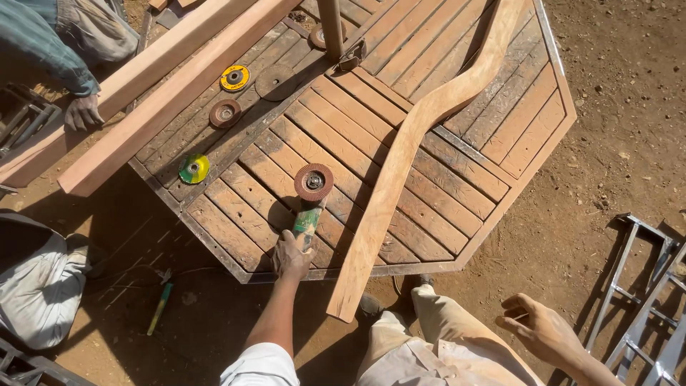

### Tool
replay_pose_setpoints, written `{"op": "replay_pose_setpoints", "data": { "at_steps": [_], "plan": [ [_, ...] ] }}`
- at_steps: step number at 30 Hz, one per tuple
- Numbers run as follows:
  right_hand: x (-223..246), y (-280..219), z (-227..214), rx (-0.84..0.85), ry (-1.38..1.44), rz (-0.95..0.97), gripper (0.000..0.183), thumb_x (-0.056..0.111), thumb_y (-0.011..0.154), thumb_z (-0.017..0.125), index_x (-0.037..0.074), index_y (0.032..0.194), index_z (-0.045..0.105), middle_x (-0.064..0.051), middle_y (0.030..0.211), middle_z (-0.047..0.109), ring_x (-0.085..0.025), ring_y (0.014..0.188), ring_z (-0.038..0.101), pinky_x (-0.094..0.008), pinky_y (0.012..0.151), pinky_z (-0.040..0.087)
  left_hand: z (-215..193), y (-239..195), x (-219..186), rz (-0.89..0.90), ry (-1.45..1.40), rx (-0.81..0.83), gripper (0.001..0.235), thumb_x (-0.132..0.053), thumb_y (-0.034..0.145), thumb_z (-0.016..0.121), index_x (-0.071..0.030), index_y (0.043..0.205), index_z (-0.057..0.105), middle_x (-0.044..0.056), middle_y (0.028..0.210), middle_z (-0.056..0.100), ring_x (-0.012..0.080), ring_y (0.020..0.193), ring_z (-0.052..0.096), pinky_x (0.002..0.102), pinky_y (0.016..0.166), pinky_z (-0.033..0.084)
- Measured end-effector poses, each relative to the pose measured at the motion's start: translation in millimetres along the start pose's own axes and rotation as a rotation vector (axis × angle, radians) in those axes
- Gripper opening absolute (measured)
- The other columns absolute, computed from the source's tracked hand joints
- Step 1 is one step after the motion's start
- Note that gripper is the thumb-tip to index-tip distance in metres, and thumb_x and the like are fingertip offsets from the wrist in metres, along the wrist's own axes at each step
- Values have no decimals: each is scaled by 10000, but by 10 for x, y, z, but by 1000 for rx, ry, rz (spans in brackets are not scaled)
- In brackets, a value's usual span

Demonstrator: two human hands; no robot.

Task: Sanding wooden planks using an angle grinder with a sanding disc

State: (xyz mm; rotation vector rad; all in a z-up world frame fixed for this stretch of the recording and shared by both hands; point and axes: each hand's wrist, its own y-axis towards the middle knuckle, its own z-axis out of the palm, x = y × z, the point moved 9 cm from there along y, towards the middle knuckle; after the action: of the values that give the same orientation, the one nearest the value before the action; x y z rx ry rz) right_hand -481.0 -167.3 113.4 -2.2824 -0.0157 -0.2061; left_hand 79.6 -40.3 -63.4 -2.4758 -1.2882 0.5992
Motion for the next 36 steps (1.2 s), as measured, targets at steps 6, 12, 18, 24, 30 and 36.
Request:
{"op": "replay_pose_setpoints", "data": {
  "at_steps": [6, 12, 18, 24, 30, 36],
  "plan": [
    [96, 177, 92, 17, -38, -58, 473, 587, 844, 687, 330, 1242, 680, 96, 1259, 778, -92, 1051, 783, -303, 903, 628, 291, -544, 327, 11, -1035, 133, 1094, -191, 730, 798, 79, 1572, 155, 224, 1395, 578, 276, 1046, 632, 389, 811, 596],
    [315, 348, -53, 27, -7, -131, 491, 569, 847, 678, 315, 1266, 669, 101, 1268, 777, -91, 1056, 776, -307, 906, 622, -228, -2213, 442, -484, -700, 341, 1243, -549, 623, 732, -231, 1647, 103, 120, 1695, 246, 384, 1514, 387, 683, 1210, 313],
    [558, 580, -107, 68, -38, -276, 410, 516, 851, 721, 288, 1192, 702, 75, 1183, 823, -80, 1062, 789, -292, 938, 622, -82, -3439, 383, -978, -1175, 254, 1116, -292, 739, 787, -207, 1661, 165, 259, 1211, 619, 323, 884, 584, 405, 717, 398],
    [1134, 413, -212, 203, -83, -523, 528, 604, 816, 668, 298, 1246, 663, 62, 1221, 800, -86, 1089, 789, -323, 948, 646, 346, -3726, -60, -766, -1319, 205, 629, -227, 639, 836, 121, 1119, 627, 247, 666, 682, 348, 643, 636, 449, 788, 505],
    [1597, -241, -127, 666, 356, -568, 676, 508, 740, 685, 76, 1261, 667, -133, 1232, 780, -225, 1101, 756, -393, 991, 610, -271, -3774, -1861, -8, -1663, 317, 404, -201, 693, 764, 0, 1020, 636, 140, 698, 657, 238, 537, 590, 342, 483, 453],
    [1464, -331, -499, 989, 1349, -520, 292, 323, 850, 693, 41, 896, 637, -151, 833, 698, -293, 748, 675, -459, 678, 562, -644, -3900, -3380, 481, -1413, 444, 654, -333, 756, 715, -48, 1336, 614, 111, 1199, 727, 266, 1144, 675, 436, 1081, 517]
  ]
}}
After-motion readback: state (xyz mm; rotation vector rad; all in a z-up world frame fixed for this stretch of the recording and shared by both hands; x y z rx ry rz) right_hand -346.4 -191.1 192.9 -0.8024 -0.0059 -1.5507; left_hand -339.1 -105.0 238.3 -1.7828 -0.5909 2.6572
